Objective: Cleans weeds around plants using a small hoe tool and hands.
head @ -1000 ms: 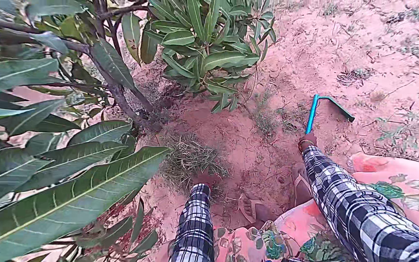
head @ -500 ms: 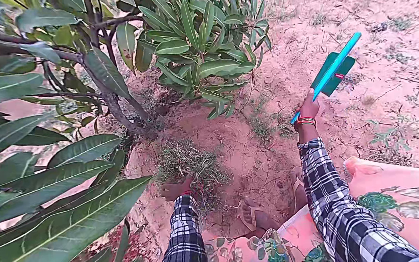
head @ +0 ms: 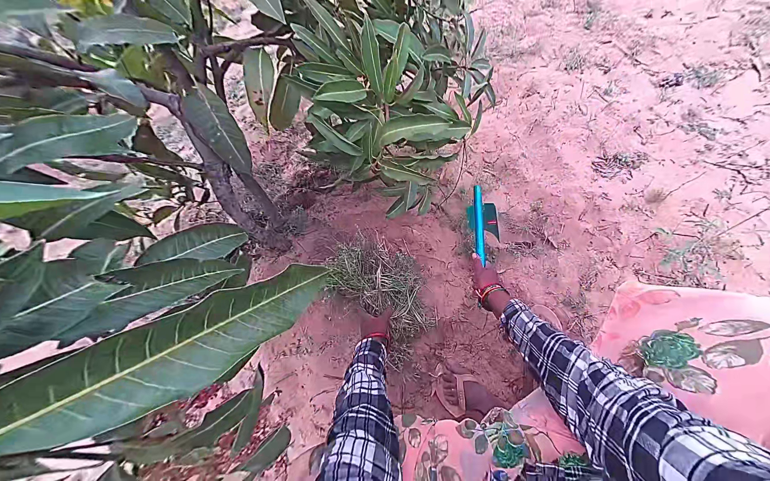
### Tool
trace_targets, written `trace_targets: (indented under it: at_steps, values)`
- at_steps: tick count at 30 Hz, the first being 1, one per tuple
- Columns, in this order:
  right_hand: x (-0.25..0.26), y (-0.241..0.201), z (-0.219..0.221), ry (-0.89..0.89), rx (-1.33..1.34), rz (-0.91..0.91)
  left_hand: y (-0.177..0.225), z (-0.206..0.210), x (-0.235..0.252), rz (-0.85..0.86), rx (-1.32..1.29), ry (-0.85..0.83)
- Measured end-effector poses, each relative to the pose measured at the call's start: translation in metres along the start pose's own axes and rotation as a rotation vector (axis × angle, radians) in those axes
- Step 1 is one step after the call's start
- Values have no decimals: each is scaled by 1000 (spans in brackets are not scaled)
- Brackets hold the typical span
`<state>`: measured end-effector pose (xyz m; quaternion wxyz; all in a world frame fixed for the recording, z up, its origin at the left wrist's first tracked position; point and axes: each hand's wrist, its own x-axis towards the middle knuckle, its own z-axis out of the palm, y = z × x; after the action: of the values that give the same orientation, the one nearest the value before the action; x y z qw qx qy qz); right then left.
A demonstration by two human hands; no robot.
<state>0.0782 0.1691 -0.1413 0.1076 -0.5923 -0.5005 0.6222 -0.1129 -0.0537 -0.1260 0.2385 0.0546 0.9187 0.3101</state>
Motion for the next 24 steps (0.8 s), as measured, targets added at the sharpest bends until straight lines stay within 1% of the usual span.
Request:
trace_targets:
  at_steps: [2,4,6,7,9,11,13,14,15,16,17,19,20,21,22,24]
  values:
    - [3,-11,-13,39,-35,-33,21,13,-12,57,-47,-84]
    - [0,-27,-25,79,-29,-100,35,28,-22,75,-95,-148]
    - [-2,-46,-34,109,57,-207,42,41,-32,43,-174,-181]
    - [-5,-59,-41,107,116,-262,44,48,-37,-1,-198,-196]
    - [-3,-90,-53,93,260,-435,39,63,-44,-96,-172,-218]
    - [1,-120,-63,79,350,-616,30,81,-45,-157,-127,-232]
    - [20,-133,-64,98,376,-775,25,95,-43,-169,-88,-220]
    - [29,-127,-61,107,367,-794,25,98,-41,-176,-56,-224]
    - [38,-113,-54,113,332,-757,25,99,-39,-186,-30,-233]
    - [41,-90,-45,112,260,-656,26,99,-35,-192,-13,-243]
    - [37,-62,-36,93,146,-490,24,97,-33,-194,0,-260]
    - [34,-14,-24,-20,-25,-133,18,96,-27,-165,4,-280]
    - [31,4,-20,-64,-68,-19,15,98,-24,-147,2,-285]
    - [27,16,-17,-82,-116,17,12,99,-20,-128,6,-290]
    - [21,17,-10,-89,-159,8,12,98,-14,-115,3,-285]
    - [4,10,-6,-107,-228,-14,8,97,-18,-113,17,-292]
